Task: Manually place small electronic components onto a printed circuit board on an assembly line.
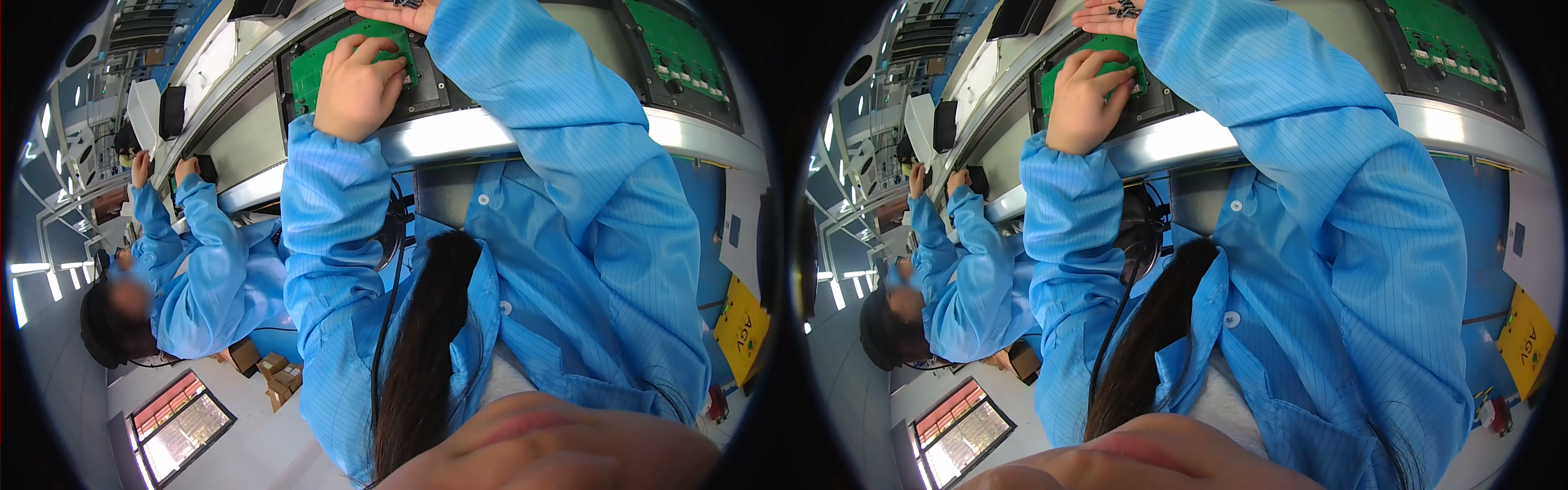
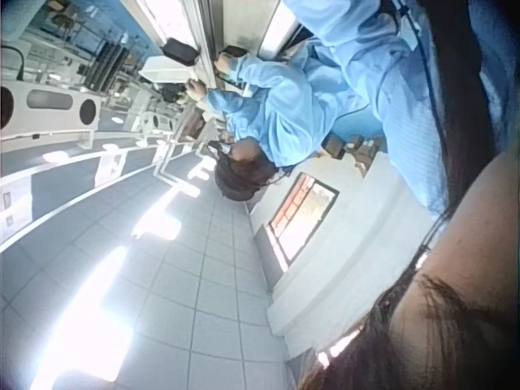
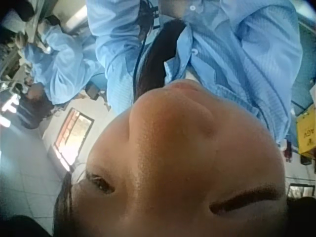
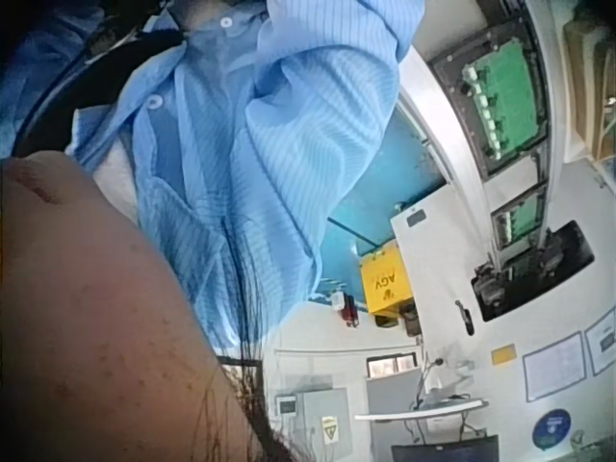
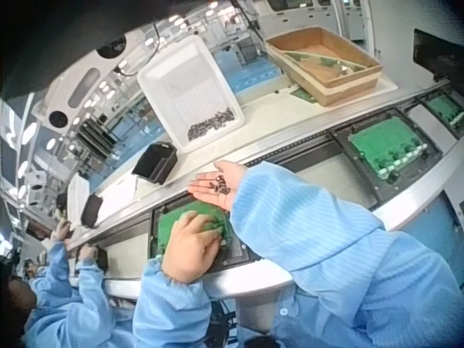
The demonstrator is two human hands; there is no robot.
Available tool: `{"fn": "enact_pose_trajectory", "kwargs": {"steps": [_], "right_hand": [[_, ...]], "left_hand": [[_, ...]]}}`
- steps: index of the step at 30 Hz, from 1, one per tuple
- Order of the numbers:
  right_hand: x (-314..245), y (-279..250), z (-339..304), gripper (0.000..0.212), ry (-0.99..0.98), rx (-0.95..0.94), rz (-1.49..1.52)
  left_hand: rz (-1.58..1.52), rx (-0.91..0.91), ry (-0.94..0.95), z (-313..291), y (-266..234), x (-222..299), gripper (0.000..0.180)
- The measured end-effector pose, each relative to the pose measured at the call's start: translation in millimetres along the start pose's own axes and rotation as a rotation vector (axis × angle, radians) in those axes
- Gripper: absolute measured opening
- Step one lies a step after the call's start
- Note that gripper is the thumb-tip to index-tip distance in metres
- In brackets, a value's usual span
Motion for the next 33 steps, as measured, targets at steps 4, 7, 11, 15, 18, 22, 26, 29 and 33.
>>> {"fn": "enact_pose_trajectory", "kwargs": {"steps": [4,7,11,15,18,22,26,29,33], "right_hand": [[3.5,13.8,14.4,0.048,-0.166,-0.163,-0.328],[0.9,16.1,6.6,0.048,-0.265,-0.19,-0.508],[6.4,51.1,-18.1,0.047,-0.375,-0.115,-0.727],[-3.0,23.0,-4.8,0.047,-0.01,-0.445,-0.128],[-12.9,9.1,2.0,0.047,-0.009,-0.312,-0.136],[-13.9,-4.7,5.5,0.047,0.001,-0.139,-0.123],[-10.8,-8.1,5.7,0.047,0.008,-0.015,-0.071],[-18.6,-9.7,5.5,0.047,0.013,-0.092,-0.101],[-15.6,-8.4,2.7,0.046,0.007,-0.115,-0.1]], "left_hand": [[-0.012,0.02,0.036,3.6,-2.6,0.3,0.012],[-0.075,0.053,0.029,6.2,-3.2,-4.2,0.012],[-0.242,0.143,-0.041,7.2,-10.4,-19.8,0.014],[-0.078,0.079,-0.058,7.1,0.0,-22.2,0.014],[-0.064,0.071,-0.007,10.1,3.5,-20.7,0.014],[-0.031,0.07,0.035,10.3,5.9,-18.8,0.013],[0.02,0.094,0.026,7.9,3.7,-17.3,0.013],[-0.057,0.119,0.02,10.2,2.1,-16.1,0.013],[-0.081,0.132,0.03,13.5,-2.1,-6.4,0.011]]}}
Point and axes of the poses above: each hand's wrist, its own z-axis towards the middle knuckle, its own y-axis out of the palm, x = y × z, the point moved 4 cm from there along z, towards the middle knuckle, and after that the axes turned 3 degrees about -x, right-handed, at the moved point
